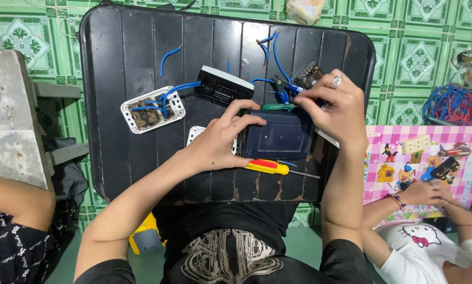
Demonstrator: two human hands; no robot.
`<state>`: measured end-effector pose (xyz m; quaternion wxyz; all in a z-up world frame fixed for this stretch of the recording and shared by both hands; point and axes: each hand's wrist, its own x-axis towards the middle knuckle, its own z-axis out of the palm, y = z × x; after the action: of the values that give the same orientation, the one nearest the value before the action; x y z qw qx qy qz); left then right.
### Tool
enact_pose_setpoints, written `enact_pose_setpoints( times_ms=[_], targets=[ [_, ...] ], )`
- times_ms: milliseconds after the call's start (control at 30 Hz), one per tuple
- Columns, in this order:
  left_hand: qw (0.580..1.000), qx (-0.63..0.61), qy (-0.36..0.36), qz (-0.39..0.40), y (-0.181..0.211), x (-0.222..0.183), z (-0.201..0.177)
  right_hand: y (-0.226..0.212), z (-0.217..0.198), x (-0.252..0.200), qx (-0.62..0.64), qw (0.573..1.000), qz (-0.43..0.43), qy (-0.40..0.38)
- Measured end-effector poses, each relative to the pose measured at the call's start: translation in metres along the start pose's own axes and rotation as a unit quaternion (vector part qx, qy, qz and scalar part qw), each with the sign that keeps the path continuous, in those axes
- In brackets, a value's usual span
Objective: Assembling electrical components into a plastic casing and testing the assembly with a multimeter.
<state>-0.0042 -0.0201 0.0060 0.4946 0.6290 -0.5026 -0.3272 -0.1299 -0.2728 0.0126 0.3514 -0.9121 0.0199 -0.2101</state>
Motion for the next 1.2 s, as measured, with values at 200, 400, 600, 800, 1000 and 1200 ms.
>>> enact_pose_setpoints(
  times_ms=[200,400,600,800,1000,1200],
  targets=[
    [1.0,-0.014,0.023,0.016,-0.004,-0.001,0.004,0.02,-0.017,-0.012,-0.079,0.991,-0.006,0.106],
    [0.999,0.033,0.012,-0.01,-0.026,-0.003,0.008,-0.015,-0.045,-0.03,-0.031,0.999,0.025,0.013],
    [0.997,0.059,-0.002,0.045,-0.029,-0.009,0.007,-0.075,0.005,-0.106,-0.418,0.824,0.077,-0.375],
    [0.997,0.071,0.001,0.033,-0.026,-0.016,0.006,-0.065,0.031,-0.13,-0.469,0.817,-0.026,-0.334],
    [0.996,0.081,-0.009,0.028,-0.032,-0.015,0.01,-0.063,0.037,-0.132,-0.448,0.843,-0.031,-0.296],
    [0.994,0.062,0.031,0.081,-0.043,-0.01,0.014,-0.107,-0.018,-0.11,-0.025,0.941,0.001,-0.337]
  ],
)
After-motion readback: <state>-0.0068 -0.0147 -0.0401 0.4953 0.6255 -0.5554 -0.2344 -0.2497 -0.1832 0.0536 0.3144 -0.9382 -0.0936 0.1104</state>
